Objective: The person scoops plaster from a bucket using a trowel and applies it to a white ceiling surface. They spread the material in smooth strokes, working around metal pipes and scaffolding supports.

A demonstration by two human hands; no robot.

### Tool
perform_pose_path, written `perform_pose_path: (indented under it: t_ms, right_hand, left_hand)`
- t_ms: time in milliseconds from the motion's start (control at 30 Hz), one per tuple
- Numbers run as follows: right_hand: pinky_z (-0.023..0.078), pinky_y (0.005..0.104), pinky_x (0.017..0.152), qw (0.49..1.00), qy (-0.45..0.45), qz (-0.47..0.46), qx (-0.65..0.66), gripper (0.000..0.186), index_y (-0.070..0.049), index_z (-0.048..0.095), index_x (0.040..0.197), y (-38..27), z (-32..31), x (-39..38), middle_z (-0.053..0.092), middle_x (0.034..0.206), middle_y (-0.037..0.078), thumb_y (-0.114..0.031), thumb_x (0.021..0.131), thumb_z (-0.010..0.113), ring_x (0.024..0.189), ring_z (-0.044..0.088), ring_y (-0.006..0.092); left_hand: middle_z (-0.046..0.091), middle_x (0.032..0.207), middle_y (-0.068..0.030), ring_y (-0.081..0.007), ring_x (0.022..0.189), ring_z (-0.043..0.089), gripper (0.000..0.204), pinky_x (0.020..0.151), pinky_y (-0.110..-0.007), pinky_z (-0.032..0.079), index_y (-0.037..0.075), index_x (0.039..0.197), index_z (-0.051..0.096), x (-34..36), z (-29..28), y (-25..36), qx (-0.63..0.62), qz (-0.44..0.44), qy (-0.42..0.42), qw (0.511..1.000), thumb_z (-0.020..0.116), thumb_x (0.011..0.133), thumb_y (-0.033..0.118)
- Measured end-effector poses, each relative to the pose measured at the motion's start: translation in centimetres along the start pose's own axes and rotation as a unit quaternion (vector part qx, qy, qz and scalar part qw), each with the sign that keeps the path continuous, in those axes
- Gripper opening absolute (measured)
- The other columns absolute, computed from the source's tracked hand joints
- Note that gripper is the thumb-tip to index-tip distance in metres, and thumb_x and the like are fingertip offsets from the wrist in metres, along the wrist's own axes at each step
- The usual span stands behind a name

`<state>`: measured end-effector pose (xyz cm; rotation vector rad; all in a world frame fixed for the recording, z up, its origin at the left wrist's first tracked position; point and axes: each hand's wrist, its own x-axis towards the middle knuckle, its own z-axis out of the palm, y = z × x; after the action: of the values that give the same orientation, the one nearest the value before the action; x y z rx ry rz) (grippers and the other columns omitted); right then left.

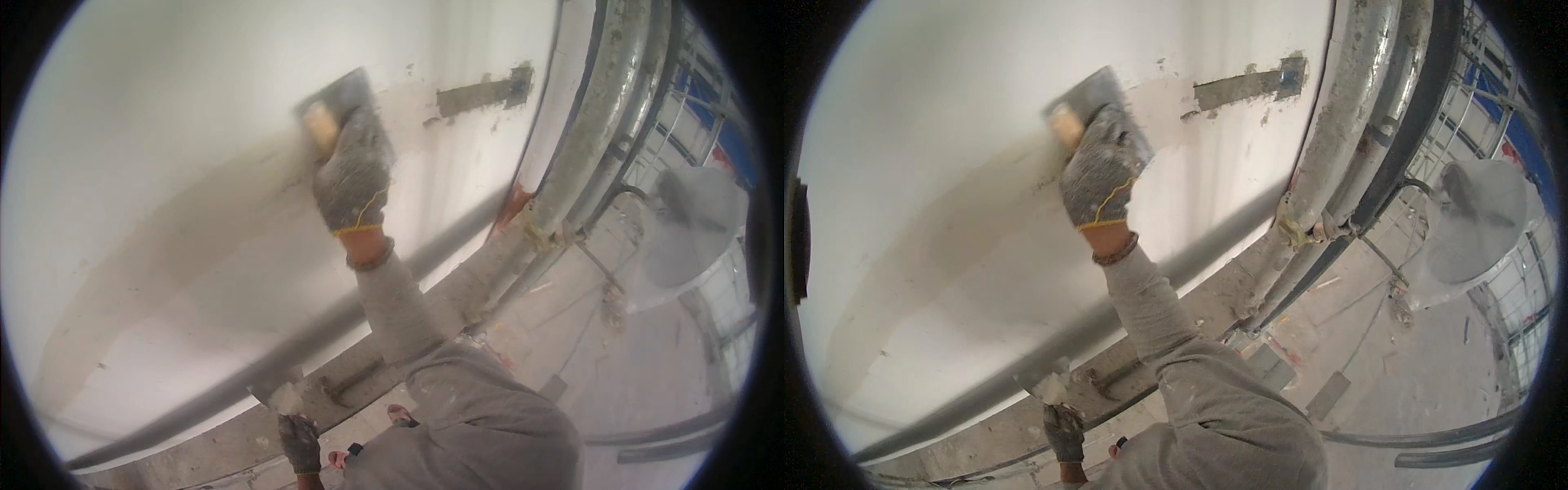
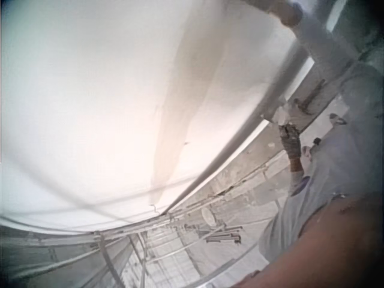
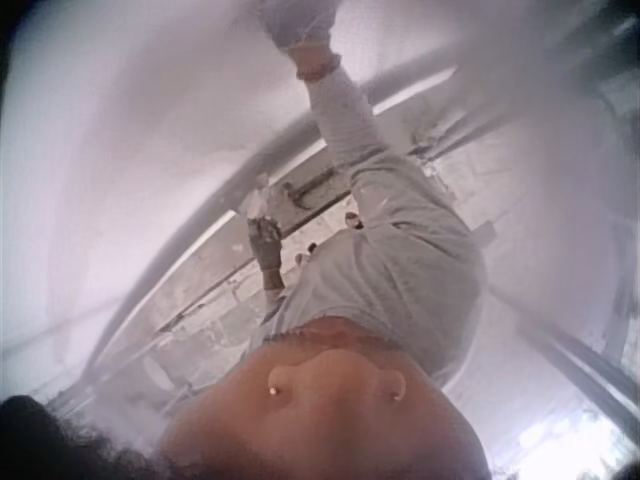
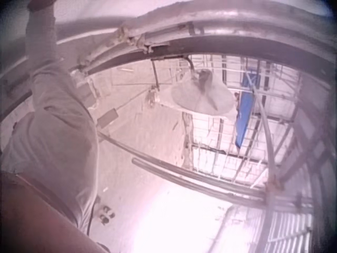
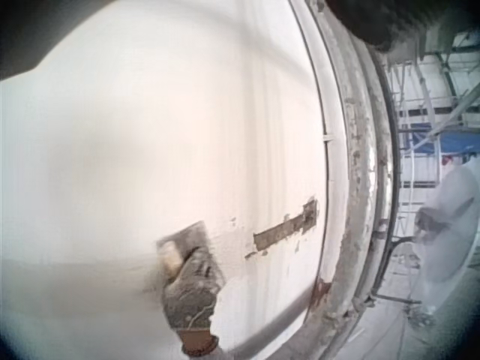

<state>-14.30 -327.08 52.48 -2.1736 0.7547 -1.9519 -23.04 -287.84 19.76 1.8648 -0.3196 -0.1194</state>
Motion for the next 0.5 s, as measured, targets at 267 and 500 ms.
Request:
perform_pose_path:
  t_ms: [267, 500]
  right_hand:
    - [0.054, 0.0493, 0.080, 0.990, -0.048, 0.114, 0.069, 0.040, -0.006, 0.063, 0.125, 8.3, -5.6, 0.7, 0.071, 0.105, 0.021, -0.006, 0.085, 0.059, 0.092, 0.068, 0.0428]
    - [0.055, 0.0428, 0.086, 0.993, 0.017, 0.113, 0.031, 0.058, -0.012, 0.055, 0.141, 11.5, 0.0, 2.5, 0.070, 0.117, 0.019, -0.006, 0.084, 0.059, 0.100, 0.068, 0.0406]
  left_hand:
    - [0.058, 0.072, -0.0042, -0.0136, 0.061, 0.056, 0.012, 0.054, -0.031, 0.045, 0.005, 0.101, 0.056, 0.5, 0.1, 3.1, -0.050, -0.046, -0.020, 0.998, 0.049, 0.104, 0.014]
    - [0.058, 0.073, -0.0035, -0.0139, 0.062, 0.056, 0.008, 0.054, -0.031, 0.047, 0.005, 0.101, 0.055, -1.1, -1.4, 2.8, -0.057, -0.034, -0.052, 0.996, 0.052, 0.101, 0.012]
